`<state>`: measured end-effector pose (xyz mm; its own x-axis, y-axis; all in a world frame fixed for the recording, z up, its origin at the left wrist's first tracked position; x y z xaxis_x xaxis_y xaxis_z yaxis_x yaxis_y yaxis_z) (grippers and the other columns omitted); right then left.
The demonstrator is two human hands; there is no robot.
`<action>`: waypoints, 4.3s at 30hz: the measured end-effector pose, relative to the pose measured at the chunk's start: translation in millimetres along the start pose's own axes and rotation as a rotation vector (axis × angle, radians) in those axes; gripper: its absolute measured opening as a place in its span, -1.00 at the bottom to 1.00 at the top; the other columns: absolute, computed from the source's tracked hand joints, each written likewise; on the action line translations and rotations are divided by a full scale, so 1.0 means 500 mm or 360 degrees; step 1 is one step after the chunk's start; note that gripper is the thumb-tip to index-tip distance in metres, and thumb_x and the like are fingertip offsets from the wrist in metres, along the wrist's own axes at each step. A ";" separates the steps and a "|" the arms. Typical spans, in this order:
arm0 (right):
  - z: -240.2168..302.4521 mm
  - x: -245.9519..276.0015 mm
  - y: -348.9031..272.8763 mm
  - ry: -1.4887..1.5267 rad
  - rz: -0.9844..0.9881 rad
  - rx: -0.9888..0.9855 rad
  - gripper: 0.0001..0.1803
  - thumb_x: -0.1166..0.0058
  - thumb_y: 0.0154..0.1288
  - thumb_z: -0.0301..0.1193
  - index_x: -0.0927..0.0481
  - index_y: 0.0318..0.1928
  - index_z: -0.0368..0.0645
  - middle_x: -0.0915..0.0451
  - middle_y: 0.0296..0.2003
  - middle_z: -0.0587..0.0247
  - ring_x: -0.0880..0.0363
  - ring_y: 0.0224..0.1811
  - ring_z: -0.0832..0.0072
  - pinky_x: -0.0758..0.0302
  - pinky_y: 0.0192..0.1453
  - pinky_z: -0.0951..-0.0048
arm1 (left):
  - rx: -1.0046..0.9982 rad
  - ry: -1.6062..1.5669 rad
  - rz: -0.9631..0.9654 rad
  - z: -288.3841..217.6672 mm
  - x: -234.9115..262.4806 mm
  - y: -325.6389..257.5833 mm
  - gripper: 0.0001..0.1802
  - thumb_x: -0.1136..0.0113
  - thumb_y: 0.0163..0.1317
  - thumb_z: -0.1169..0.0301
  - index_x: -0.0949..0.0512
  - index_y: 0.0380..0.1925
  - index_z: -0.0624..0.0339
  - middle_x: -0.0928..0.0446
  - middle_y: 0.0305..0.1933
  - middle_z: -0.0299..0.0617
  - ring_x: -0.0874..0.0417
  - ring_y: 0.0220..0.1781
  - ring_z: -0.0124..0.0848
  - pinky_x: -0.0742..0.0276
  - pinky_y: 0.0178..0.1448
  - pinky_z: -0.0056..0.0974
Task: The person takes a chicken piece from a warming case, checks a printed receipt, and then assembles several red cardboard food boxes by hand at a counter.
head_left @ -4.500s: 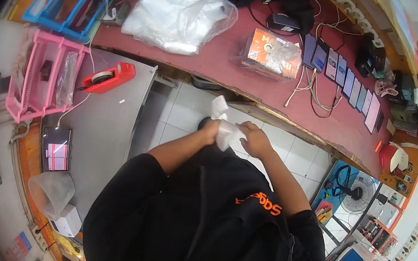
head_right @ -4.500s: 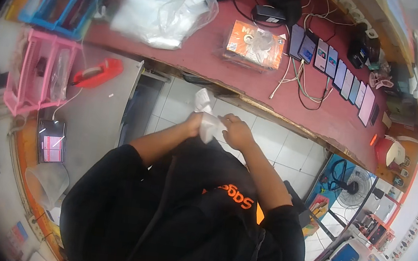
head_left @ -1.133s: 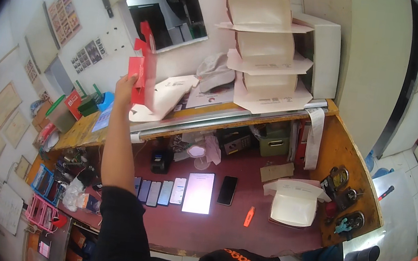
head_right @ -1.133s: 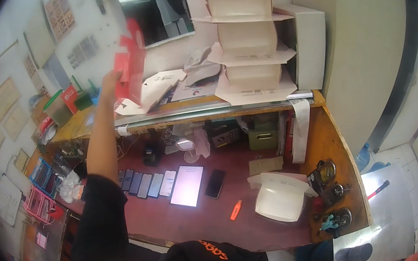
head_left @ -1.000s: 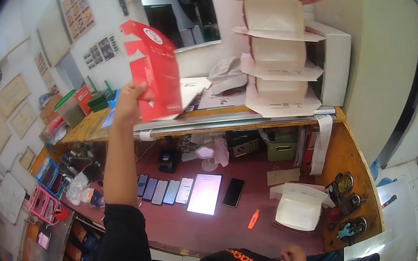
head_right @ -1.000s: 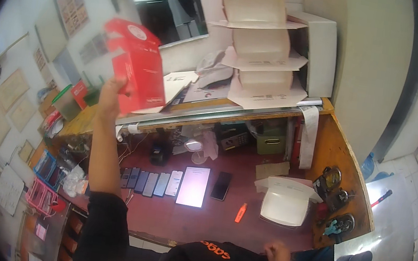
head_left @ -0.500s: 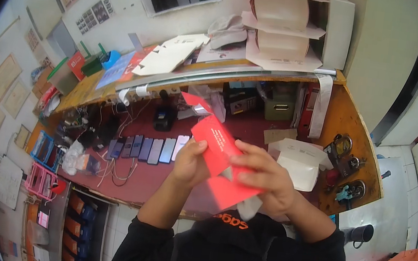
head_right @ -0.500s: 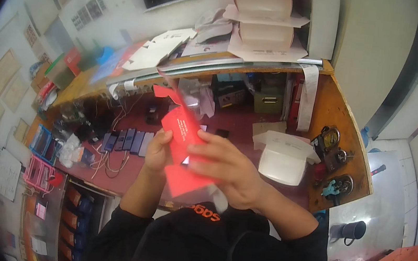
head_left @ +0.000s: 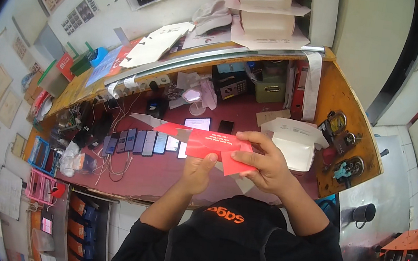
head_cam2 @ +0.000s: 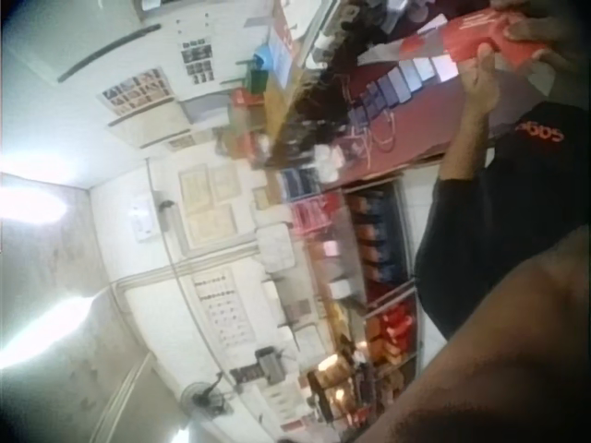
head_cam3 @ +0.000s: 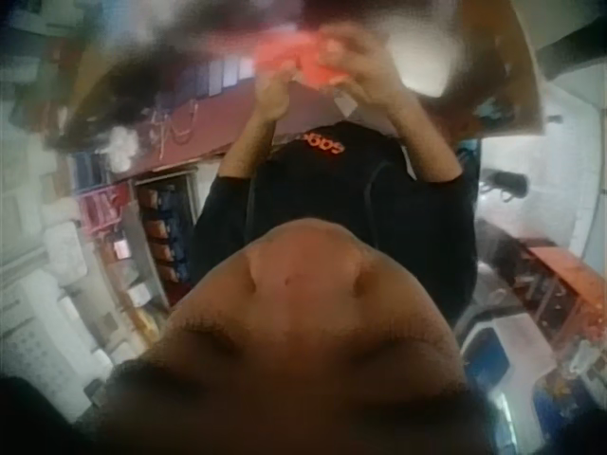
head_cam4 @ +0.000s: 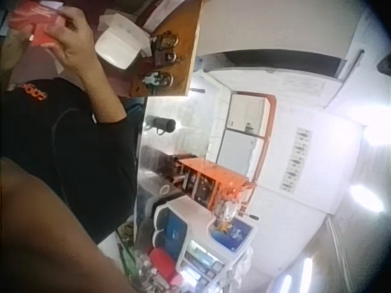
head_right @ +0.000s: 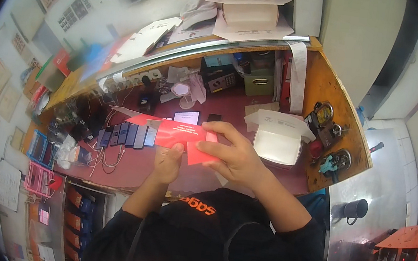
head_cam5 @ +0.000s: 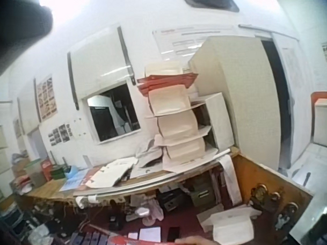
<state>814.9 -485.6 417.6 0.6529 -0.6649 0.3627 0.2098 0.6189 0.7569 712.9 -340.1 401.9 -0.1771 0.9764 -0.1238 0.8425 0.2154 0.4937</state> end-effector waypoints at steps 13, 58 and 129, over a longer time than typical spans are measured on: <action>-0.051 -0.098 -0.055 -0.0086 0.0081 -0.0258 -0.29 -0.03 0.22 -0.06 -0.30 0.27 -0.25 -0.22 0.15 0.01 -0.25 0.12 0.23 -0.20 0.26 0.29 | 0.0293 0.0099 -0.0056 0.080 0.008 -0.038 -0.65 0.15 0.38 0.24 -0.47 -0.16 0.33 -0.49 -0.21 -0.24 -0.45 -0.20 -0.56 -0.39 -0.14 -0.38; -0.228 -0.182 -0.217 0.2441 -0.0402 -0.1476 -0.82 0.08 0.32 -0.41 -0.44 -0.10 -0.14 -0.43 -0.44 0.43 -0.21 -0.56 0.75 -0.25 -0.52 0.66 | 0.0347 0.0278 -0.0283 0.030 0.263 -0.137 0.06 -0.58 -0.26 0.31 -0.16 0.25 0.35 -0.36 0.18 -0.03 -0.46 0.15 -0.31 -0.40 0.20 -0.22; -0.128 -0.126 -0.111 -0.0038 -0.0016 -0.0047 -0.48 -0.33 -0.21 -0.52 -0.61 -0.08 -0.09 -0.46 0.06 0.08 -0.38 0.19 0.02 -0.42 0.19 0.12 | 0.0642 -0.0265 -0.0364 0.151 0.091 -0.030 -0.63 0.00 0.18 0.58 -0.35 0.03 0.30 -0.51 -0.02 -0.10 -0.55 0.01 -0.41 -0.48 0.08 -0.27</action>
<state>808.4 -451.4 317.9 0.6333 -0.6807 0.3682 0.2380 0.6240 0.7443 730.6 -300.1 323.9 -0.3242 0.8819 -0.3423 0.9273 0.3678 0.0691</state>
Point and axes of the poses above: each hand's wrist, its own y-axis towards the middle knuckle, its own x-axis out of the back of the hand, z = x × y, the point moved 3 cm from there along y, towards the middle knuckle
